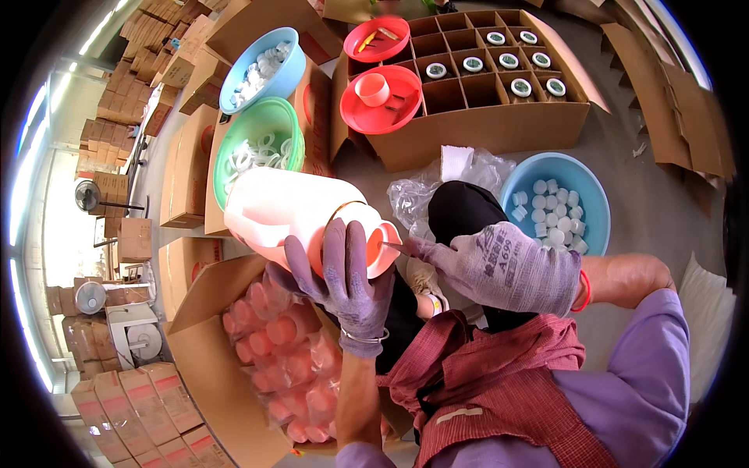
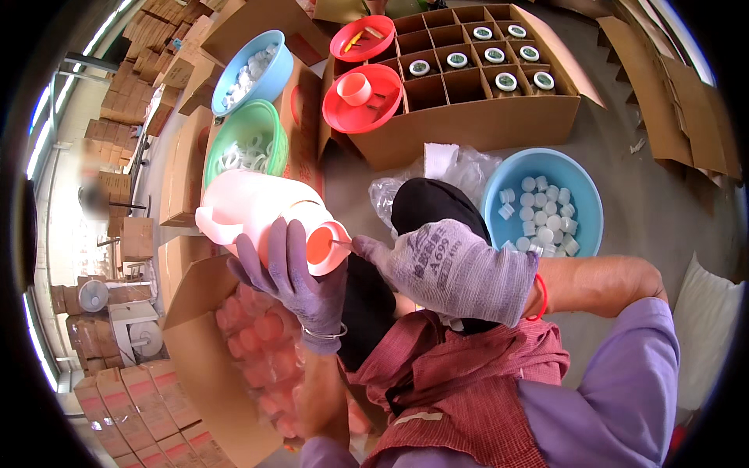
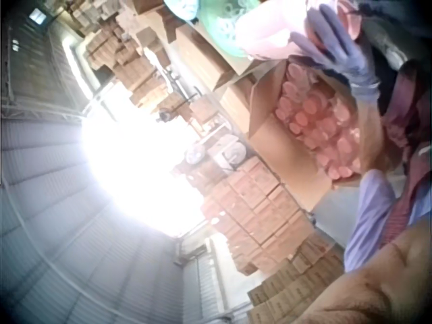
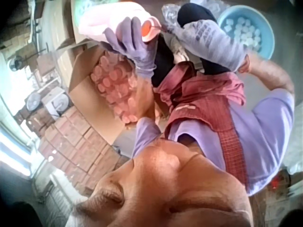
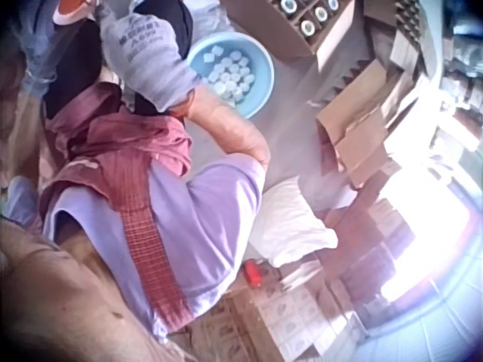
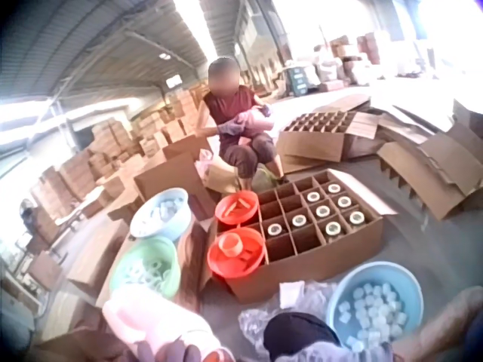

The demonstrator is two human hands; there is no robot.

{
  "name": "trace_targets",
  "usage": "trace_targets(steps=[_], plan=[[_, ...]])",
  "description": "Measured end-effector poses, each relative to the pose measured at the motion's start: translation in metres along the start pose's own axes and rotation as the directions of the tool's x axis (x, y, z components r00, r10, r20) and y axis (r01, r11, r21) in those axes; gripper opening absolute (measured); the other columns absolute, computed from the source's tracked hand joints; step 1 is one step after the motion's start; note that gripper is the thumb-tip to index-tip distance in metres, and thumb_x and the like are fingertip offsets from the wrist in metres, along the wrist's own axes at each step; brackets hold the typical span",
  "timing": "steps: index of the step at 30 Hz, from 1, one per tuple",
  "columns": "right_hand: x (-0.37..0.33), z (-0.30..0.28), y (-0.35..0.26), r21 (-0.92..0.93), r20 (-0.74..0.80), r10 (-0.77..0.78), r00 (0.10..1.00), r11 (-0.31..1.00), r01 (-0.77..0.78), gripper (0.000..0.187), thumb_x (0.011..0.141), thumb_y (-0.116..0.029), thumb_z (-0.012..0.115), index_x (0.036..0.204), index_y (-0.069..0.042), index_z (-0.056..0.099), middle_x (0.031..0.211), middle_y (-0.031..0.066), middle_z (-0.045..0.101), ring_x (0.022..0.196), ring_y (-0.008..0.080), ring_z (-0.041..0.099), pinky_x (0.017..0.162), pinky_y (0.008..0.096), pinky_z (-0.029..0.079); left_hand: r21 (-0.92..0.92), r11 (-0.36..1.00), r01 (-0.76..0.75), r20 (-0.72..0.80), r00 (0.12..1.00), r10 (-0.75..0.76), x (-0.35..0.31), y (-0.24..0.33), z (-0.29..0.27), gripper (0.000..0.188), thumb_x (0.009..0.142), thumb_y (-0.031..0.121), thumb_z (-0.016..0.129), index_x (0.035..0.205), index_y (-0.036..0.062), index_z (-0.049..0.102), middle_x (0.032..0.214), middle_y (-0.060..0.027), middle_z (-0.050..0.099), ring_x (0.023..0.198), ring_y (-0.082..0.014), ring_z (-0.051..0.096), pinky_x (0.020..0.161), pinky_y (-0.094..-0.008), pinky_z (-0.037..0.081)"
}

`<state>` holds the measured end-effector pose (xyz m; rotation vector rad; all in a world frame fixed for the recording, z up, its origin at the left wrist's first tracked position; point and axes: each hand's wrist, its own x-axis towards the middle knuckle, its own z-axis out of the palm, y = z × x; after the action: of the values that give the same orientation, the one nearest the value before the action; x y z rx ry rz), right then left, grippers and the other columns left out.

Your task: The person sits on the floor and repeatedly fills pink plastic containers with a white substance from a bowl using a scoop. They then place the filled containers into a cardboard box.

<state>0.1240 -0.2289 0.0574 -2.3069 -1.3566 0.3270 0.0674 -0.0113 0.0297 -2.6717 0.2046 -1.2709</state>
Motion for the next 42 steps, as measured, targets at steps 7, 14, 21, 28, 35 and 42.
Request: trace_targets(steps=[7,14,21,28,35,42], plan=[[0.005,0.0,0.004,0.422,0.092,0.043,0.995,0.903,-0.078,0.049,0.093,-0.015,0.054,0.142,-0.012,0.05,0.056,0.0139,0.054,0.045,0.0272,0.058,0.044,0.0395,0.045,-0.03,0.999,0.034,0.054,0.998,-0.033,-0.01,0.001,0.002,0.058,0.075,0.041,0.078,0.119,0.0062,0.061,0.128,-0.0063,0.056,0.132,-0.0415,0.04,0.11,-0.0636,0.026],[0.014,-0.017,0.006,0.752,0.341,0.009,0.94,0.598,-0.279,0.047,0.099,-0.018,0.046,0.146,-0.013,0.045,0.065,0.011,0.061,0.054,0.0184,0.065,0.051,0.0304,0.053,-0.031,1.0,-0.005,-0.047,0.999,0.004,-0.007,0.002,0.01,0.048,0.088,0.034,0.067,0.123,0.0021,0.058,0.128,-0.0108,0.056,0.125,-0.0423,0.047,0.105,-0.0612,0.037],[0.011,-0.013,0.005,0.874,0.459,-0.053,0.887,0.21,-0.439,0.048,0.099,-0.028,0.047,0.143,-0.009,0.05,0.065,0.0019,0.056,0.046,0.0094,0.055,0.045,0.0242,0.048,-0.053,0.999,-0.004,-0.074,0.997,0.0,-0.007,0.004,0.014,0.048,0.1,0.038,0.051,0.128,-0.0008,0.05,0.128,-0.0171,0.056,0.12,-0.0442,0.05,0.101,-0.0605,0.042],[0.012,0.002,-0.001,0.846,0.444,-0.15,0.884,-0.254,-0.468,0.045,0.101,-0.019,0.051,0.145,-0.011,0.046,0.066,0.0001,0.052,0.041,0.0051,0.045,0.041,0.0219,0.045,-0.12,0.992,-0.033,-0.127,0.992,0.017,-0.027,-0.004,0.029,0.052,0.1,0.037,0.046,0.137,0.0007,0.039,0.129,-0.0221,0.053,0.121,-0.0457,0.049,0.1,-0.0643,0.041],[0.011,0.052,-0.021,0.166,0.028,-0.257,0.966,-0.952,-0.258,0.04,0.102,-0.028,0.051,0.137,-0.009,0.05,0.07,-0.0029,0.051,0.044,0.0031,0.038,0.043,0.0196,0.04,-0.343,0.934,0.102,-0.115,0.982,-0.149,-0.011,0.012,0.031,0.061,0.099,0.048,0.049,0.132,-0.0036,0.05,0.134,-0.0185,0.052,0.131,-0.0484,0.042,0.107,-0.0569,0.037],[0.002,-0.01,-0.011,0.937,0.341,0.171,0.924,-0.147,-0.318,0.057,0.101,-0.024,0.047,0.153,-0.005,0.031,0.071,0.0011,0.056,0.047,0.0073,0.056,0.046,0.019,0.049,-0.453,0.844,0.287,0.081,0.956,-0.282,-0.004,0.031,0.029,0.065,0.084,0.03,0.075,0.133,-0.0035,0.049,0.137,-0.0166,0.051,0.135,-0.0427,0.041,0.111,-0.0519,0.037]])
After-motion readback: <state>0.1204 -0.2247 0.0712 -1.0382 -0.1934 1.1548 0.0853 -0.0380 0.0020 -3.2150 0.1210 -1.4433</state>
